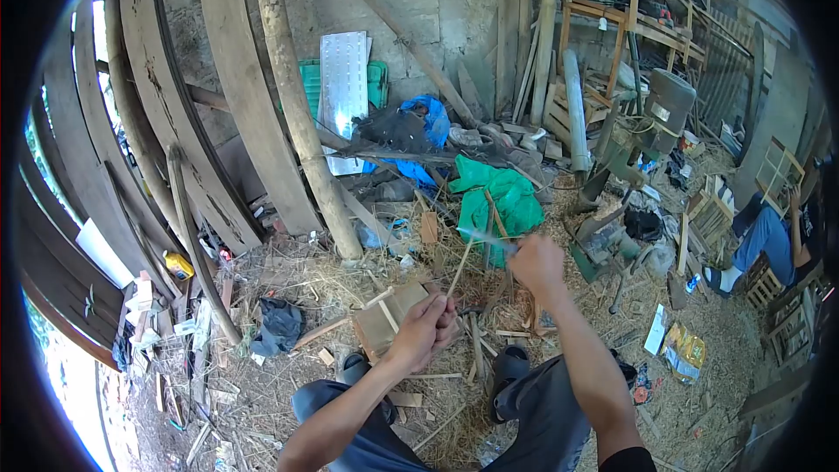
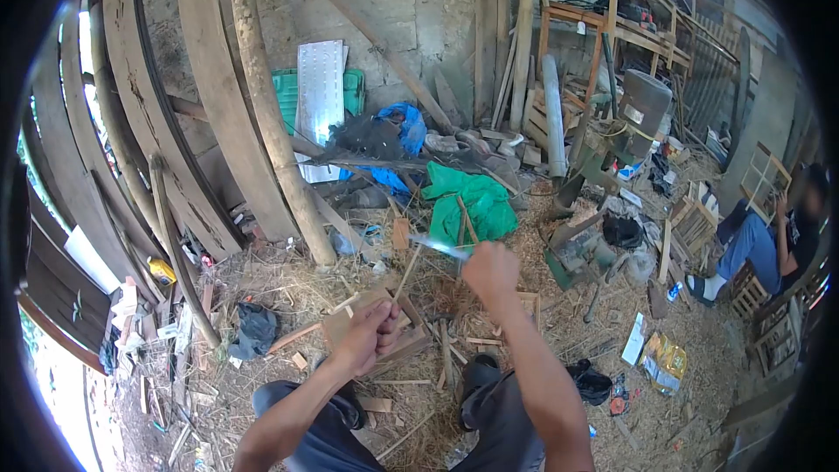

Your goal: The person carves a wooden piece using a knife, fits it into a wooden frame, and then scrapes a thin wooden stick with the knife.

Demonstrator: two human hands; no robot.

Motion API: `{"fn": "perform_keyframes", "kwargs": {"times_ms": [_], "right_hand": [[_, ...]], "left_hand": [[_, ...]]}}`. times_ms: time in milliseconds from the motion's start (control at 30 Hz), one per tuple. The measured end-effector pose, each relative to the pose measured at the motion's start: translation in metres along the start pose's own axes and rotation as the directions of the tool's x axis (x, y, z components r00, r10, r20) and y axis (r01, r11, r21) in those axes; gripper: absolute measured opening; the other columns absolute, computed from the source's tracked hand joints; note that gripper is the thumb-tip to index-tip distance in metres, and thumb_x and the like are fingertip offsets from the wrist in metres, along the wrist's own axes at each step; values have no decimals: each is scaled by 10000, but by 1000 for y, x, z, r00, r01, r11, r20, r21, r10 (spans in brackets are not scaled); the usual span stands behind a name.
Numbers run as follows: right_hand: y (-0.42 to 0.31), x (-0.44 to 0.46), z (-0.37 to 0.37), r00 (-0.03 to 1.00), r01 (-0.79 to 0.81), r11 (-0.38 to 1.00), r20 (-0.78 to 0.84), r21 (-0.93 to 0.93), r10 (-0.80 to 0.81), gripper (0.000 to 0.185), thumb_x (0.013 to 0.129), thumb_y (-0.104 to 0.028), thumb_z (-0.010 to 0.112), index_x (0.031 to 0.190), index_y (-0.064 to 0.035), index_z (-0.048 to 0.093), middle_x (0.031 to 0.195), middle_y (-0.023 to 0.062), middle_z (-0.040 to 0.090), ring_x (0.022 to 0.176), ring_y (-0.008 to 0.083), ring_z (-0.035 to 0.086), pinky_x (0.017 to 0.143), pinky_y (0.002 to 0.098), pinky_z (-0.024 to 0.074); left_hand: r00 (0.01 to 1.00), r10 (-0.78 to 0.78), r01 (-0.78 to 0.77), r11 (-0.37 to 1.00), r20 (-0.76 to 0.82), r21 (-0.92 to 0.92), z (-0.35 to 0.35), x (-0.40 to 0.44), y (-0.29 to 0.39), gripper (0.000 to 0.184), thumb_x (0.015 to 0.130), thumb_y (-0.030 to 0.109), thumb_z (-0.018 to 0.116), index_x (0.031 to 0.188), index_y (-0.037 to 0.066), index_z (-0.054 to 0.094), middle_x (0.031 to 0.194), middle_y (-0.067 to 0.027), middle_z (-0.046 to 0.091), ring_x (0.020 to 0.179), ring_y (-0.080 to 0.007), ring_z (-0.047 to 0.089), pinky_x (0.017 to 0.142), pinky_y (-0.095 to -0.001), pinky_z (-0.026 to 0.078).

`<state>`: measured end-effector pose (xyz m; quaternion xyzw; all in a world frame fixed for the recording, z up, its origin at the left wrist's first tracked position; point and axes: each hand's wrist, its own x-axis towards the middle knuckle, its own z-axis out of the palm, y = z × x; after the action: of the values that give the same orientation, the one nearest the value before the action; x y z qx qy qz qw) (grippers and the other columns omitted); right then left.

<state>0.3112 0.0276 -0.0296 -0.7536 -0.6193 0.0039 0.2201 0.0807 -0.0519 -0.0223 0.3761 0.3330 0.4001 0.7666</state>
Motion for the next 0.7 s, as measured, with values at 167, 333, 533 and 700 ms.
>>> {"fn": "perform_keyframes", "kwargs": {"times_ms": [167, 333, 533, 700], "right_hand": [[33, 4, 6, 977, -198, 979, -86, -38, 194, 188, 762, -233, 635, 789, -59, 700, 767, 206, 658, 753, 379, 655, 711, 454, 528], [-31, -44, -17, 996, 91, 951, -17, 294, -90, 178, 739, -223, 646, 727, -50, 684, 576, 190, 598, 637, 369, 637, 627, 452, 519], [-55, -64, -4, 927, 370, 919, 17, 133, -375, 119, 674, -183, 690, 697, -69, 661, 630, 156, 625, 637, 348, 634, 596, 437, 510], [-50, -53, -6, 938, 339, 931, 25, 137, -346, 153, 723, -206, 626, 732, -69, 691, 661, 190, 644, 627, 365, 647, 602, 425, 522]], "left_hand": [[999, -39, 38, 999, 27, 21, 3, -6, 3, 231, 1002, 282, 412, 898, 82, 458, 636, 51, 271, 480, -59, 240, 429, -221, 190], [996, -86, 85, 985, -5, -149, -1, 3, 9, 218, 1001, 270, 414, 905, 80, 465, 646, 52, 289, 478, -55, 238, 421, -220, 180], [998, -59, 58, 998, -31, -26, 5, 4, 2, 212, 996, 271, 428, 899, 84, 456, 636, 57, 268, 478, -45, 224, 418, -219, 167], [1000, -19, 19, 1000, 12, -13, 5, 5, -2, 239, 994, 308, 434, 882, 98, 447, 630, 59, 264, 472, -46, 232, 413, -223, 168]]}}
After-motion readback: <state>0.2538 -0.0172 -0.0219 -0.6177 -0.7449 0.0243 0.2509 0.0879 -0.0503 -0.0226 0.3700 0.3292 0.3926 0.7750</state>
